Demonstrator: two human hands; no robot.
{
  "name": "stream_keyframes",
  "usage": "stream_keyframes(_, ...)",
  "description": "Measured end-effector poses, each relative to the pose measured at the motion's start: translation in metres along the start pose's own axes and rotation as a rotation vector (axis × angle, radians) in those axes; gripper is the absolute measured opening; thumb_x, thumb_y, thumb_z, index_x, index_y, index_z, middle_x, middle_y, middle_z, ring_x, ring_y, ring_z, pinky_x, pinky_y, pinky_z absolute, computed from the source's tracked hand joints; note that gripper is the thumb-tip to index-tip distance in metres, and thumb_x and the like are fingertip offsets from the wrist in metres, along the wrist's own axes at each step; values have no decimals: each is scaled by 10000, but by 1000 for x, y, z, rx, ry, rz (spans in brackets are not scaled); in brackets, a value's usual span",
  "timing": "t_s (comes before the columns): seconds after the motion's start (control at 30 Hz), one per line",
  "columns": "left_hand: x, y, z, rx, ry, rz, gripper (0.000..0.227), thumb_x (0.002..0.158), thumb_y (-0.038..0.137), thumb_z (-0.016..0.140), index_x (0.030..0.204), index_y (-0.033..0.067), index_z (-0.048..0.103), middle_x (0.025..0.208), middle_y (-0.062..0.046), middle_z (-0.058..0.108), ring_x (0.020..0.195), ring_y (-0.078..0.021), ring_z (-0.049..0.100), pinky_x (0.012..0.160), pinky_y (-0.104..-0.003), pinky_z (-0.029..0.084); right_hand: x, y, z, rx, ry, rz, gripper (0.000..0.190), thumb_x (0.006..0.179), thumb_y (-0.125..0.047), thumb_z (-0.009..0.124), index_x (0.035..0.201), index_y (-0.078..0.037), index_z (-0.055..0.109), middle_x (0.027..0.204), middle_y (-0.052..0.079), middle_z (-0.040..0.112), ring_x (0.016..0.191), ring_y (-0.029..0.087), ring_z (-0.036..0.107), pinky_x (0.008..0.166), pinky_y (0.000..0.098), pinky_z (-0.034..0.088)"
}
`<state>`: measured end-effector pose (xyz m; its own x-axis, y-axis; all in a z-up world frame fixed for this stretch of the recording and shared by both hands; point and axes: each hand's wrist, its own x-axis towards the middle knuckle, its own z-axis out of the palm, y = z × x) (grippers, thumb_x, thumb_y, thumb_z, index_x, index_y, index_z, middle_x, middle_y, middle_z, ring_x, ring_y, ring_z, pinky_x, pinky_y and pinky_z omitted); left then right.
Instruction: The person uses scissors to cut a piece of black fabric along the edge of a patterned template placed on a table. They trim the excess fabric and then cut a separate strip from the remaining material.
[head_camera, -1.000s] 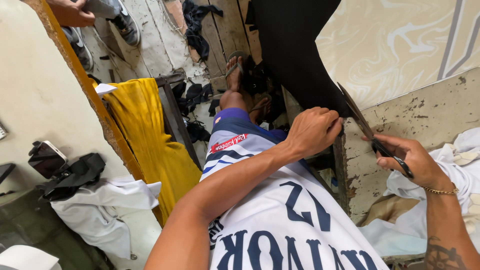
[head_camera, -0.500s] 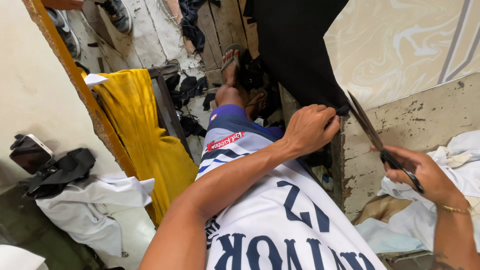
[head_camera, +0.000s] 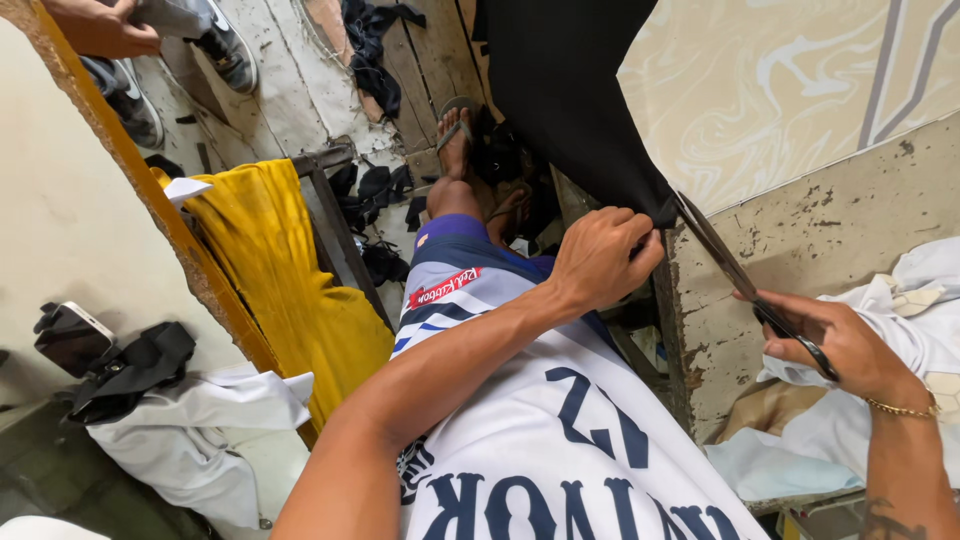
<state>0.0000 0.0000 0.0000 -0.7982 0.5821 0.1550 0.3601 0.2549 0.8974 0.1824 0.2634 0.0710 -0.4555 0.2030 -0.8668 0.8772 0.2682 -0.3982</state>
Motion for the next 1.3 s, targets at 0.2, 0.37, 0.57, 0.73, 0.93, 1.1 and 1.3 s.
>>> stream_keyframes(0.2,-2,-1,6,32,-17,21,251,906,139,586,679,60,515,604,-97,485,547,-307,478,528,-461,373,8,-52,9,-25,-37,-58,737,726,-119,767,1450,-48,650,1362,67,692,1066,191,613,950,342,507)
stream_keyframes(0.37,-2,-1,10,28,-5,35,222,902,130,580,696,52,555,596,-100,494,552,-313,499,533,-461,390,31,-32,7,-68,0,-93,772,710,-93,779,1452,10,591,1418,130,665,1229,213,632,1072,358,499)
stream_keyframes(0.57,-1,-1,14,52,-11,50,237,889,114,581,664,55,533,577,-101,482,541,-320,483,519,-466,370,33,-41,7,-116,5,-99,788,692,-159,779,1440,9,596,1430,143,655,1295,223,606,1108,370,481)
stream_keyframes(0.73,-1,-2,15,57,-18,66,267,899,90,573,642,56,507,552,-90,453,506,-295,441,487,-448,335,27,-57,14,-47,34,-58,776,672,-60,786,1417,49,595,1441,173,635,1319,239,587,1126,383,479)
stream_keyframes(0.93,-4,-3,19,82,-9,45,220,874,107,595,666,68,532,584,-97,497,554,-319,490,531,-463,380,21,-62,16,-101,138,-27,737,686,-38,872,1395,23,678,1173,153,752,895,150,545,700,323,498)
stream_keyframes(1.1,-5,-5,19,115,12,73,200,878,120,601,694,74,537,615,-85,508,585,-317,506,558,-458,395,18,-86,19,0,-5,-83,654,767,-28,754,1413,5,660,1321,84,710,1024,185,560,750,368,505)
stream_keyframes(1.3,-6,-5,18,125,62,95,205,885,99,613,694,82,541,601,-64,494,562,-294,493,544,-437,381,31,-78,20,-48,-3,-123,664,811,-135,748,1455,-25,631,774,130,564,652,214,488,598,348,445)
